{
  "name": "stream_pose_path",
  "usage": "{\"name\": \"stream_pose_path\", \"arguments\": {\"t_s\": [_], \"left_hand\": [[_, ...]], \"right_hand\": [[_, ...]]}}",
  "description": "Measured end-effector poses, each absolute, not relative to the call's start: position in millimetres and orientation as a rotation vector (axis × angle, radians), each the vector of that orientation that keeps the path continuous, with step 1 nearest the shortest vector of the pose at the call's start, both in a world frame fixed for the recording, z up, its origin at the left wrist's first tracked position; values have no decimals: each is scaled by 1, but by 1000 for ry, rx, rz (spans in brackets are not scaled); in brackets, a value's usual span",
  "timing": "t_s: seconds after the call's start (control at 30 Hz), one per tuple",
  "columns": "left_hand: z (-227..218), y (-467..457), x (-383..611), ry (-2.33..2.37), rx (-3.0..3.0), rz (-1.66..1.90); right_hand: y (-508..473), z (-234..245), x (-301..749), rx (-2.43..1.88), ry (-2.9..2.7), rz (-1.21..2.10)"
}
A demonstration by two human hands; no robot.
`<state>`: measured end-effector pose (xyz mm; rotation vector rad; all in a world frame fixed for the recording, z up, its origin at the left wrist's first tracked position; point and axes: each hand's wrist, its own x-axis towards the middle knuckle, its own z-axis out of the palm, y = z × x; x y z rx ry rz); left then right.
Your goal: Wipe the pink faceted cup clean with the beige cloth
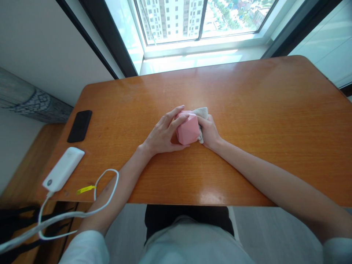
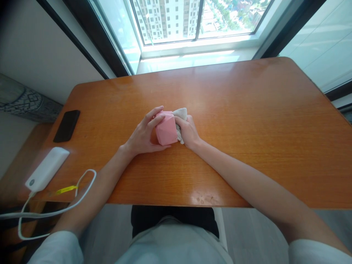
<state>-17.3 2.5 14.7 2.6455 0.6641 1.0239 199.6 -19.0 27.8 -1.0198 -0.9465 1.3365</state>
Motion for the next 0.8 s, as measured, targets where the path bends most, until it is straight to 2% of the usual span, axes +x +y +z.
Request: {"name": "stream_pose_path", "arguments": {"t_s": [0.53,0.8], "left_hand": [[28,-4,-8,681,2504,1111],[17,-2,-6,763,2121,1035]], "right_hand": [[-20,22,203,-1063,-1015,1308],[-25,29,199,-1059,-1013,1312]]}}
